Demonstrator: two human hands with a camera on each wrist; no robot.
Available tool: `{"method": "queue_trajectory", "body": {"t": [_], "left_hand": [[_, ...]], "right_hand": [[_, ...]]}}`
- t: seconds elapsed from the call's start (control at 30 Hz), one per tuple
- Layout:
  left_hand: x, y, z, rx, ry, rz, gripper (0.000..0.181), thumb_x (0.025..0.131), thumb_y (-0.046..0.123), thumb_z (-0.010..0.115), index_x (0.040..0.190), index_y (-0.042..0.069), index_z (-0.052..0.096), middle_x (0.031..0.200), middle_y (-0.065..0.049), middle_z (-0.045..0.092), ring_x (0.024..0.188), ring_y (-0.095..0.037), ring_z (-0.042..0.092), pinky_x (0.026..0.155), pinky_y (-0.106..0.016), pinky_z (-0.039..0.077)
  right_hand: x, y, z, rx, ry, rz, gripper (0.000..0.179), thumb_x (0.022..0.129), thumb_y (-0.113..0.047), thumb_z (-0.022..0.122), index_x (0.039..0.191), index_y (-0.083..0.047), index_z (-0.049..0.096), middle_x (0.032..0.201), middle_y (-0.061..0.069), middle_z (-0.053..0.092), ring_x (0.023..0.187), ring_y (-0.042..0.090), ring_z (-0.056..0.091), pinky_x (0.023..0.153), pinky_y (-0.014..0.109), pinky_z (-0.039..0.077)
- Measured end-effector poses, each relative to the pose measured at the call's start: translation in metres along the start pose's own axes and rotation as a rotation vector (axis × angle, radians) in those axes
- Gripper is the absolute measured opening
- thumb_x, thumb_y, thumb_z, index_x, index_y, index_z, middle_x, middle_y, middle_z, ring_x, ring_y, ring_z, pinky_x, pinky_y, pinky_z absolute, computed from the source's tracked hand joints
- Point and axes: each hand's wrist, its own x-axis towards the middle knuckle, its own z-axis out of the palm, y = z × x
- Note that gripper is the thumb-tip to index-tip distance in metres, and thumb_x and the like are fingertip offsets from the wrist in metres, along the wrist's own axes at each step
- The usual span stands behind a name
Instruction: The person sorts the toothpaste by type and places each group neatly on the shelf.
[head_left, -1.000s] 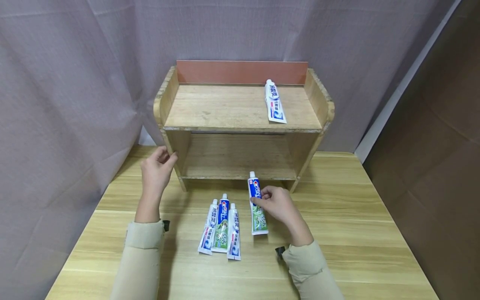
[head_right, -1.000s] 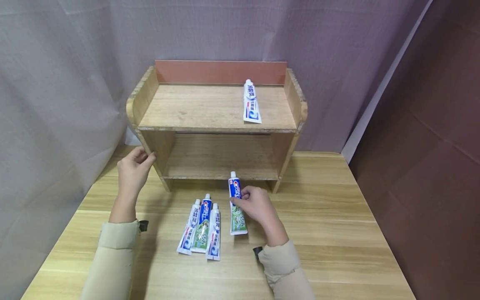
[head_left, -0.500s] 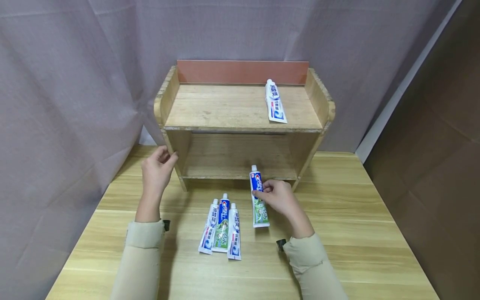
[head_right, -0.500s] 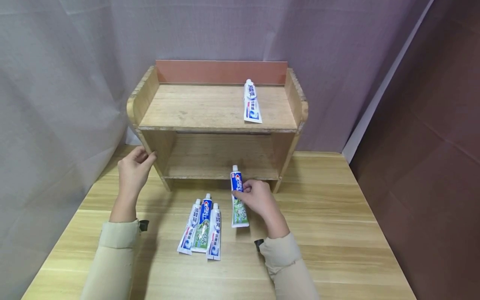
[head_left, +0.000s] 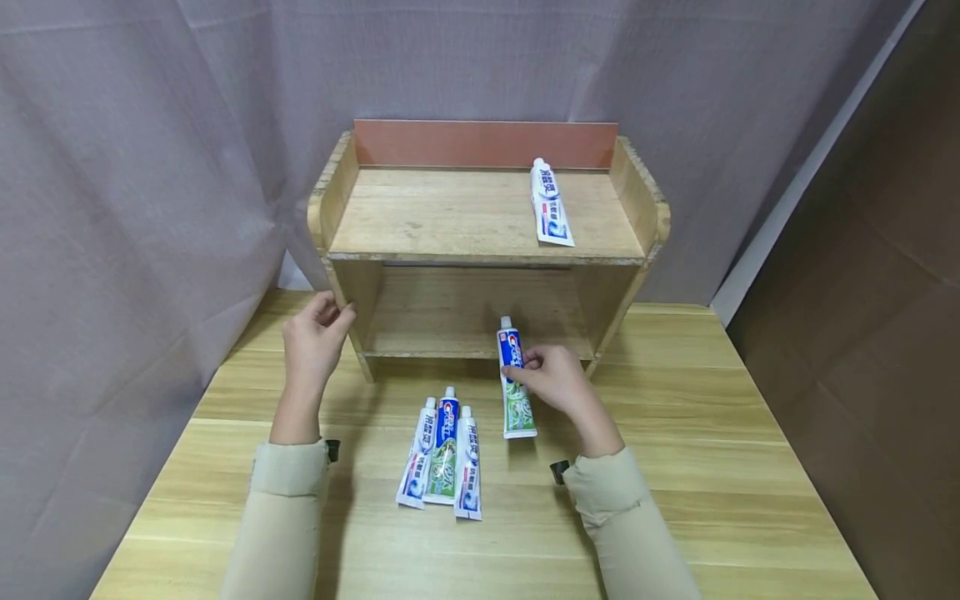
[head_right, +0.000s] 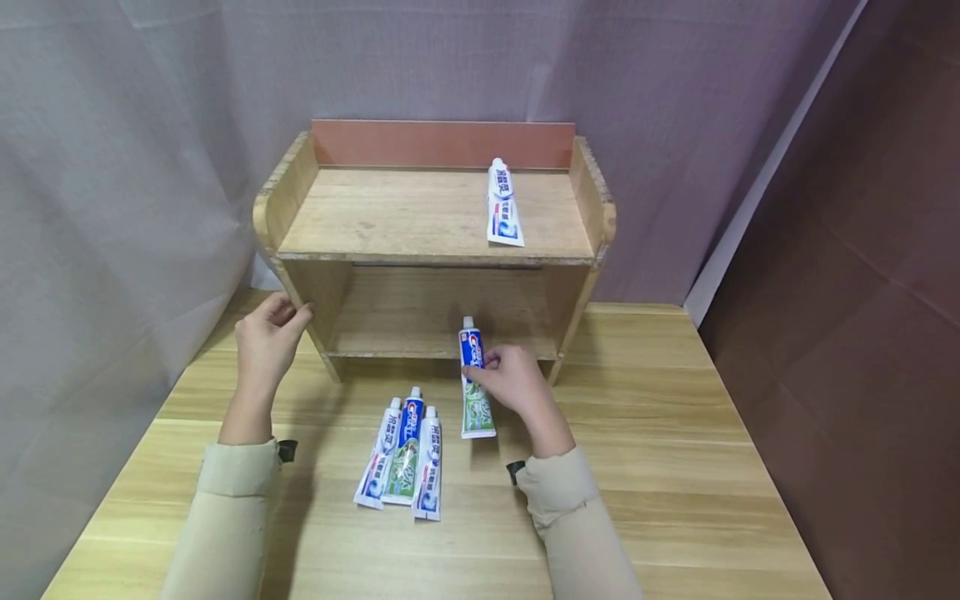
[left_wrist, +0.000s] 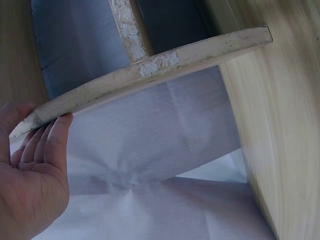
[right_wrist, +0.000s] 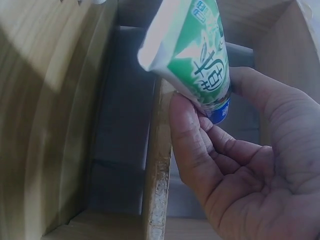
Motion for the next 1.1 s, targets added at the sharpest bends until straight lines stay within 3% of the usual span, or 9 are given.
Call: {"method": "queue_trajectory", "body": {"t": [0.13,0.23,0.53,0.87,1.1], "left_hand": [[0.0,0.001,0.0,0.011,0.005,0.009,0.017,0.091,0.019,0.072,0.104,0.009,0.075,0.096,-0.01,0.077,0.087,-0.024,0.075,0.068,-0.01,0.054],[0.0,0.001,0.0,0.016,0.002,0.007,0.018,0.092,0.02,0.071,0.105,0.009,0.075,0.096,-0.01,0.077,0.087,-0.024,0.075,0.065,-0.01,0.053],[0.0,0.001,-0.002,0.017,-0.008,-0.028,0.022,0.092,0.023,0.071,0.109,0.009,0.075,0.101,-0.011,0.076,0.094,-0.025,0.074,0.08,-0.036,0.062],[0.0,0.002,0.0,-0.007,-0.007,-0.002,0.021,0.091,0.021,0.071,0.107,0.008,0.076,0.099,-0.01,0.076,0.091,-0.023,0.075,0.068,-0.009,0.053],[0.0,0.002,-0.001,-0.011,-0.006,-0.004,0.019,0.091,0.02,0.072,0.107,0.009,0.076,0.1,-0.009,0.076,0.091,-0.023,0.075,0.068,-0.008,0.052]], "right_hand": [[0.005,-0.001,-0.004,-0.018,-0.007,0.017,0.036,0.086,-0.037,0.078,0.093,-0.002,0.07,0.074,0.005,0.064,0.062,0.017,0.055,0.054,0.028,0.047],[0.009,-0.001,-0.006,-0.018,-0.016,0.032,0.038,0.087,-0.037,0.077,0.096,-0.001,0.069,0.076,0.006,0.066,0.063,0.018,0.057,0.055,0.028,0.049],[0.026,-0.006,-0.014,-0.052,0.005,0.036,0.043,0.086,-0.042,0.077,0.098,-0.001,0.07,0.078,0.007,0.069,0.065,0.019,0.061,0.056,0.029,0.051],[0.036,-0.006,-0.022,-0.033,-0.02,0.064,0.052,0.086,-0.043,0.076,0.108,0.003,0.069,0.085,0.011,0.072,0.071,0.023,0.069,0.062,0.032,0.057],[0.042,-0.004,-0.023,-0.013,-0.019,0.072,0.052,0.086,-0.041,0.076,0.11,0.005,0.068,0.088,0.013,0.072,0.074,0.027,0.07,0.064,0.033,0.058]]}}
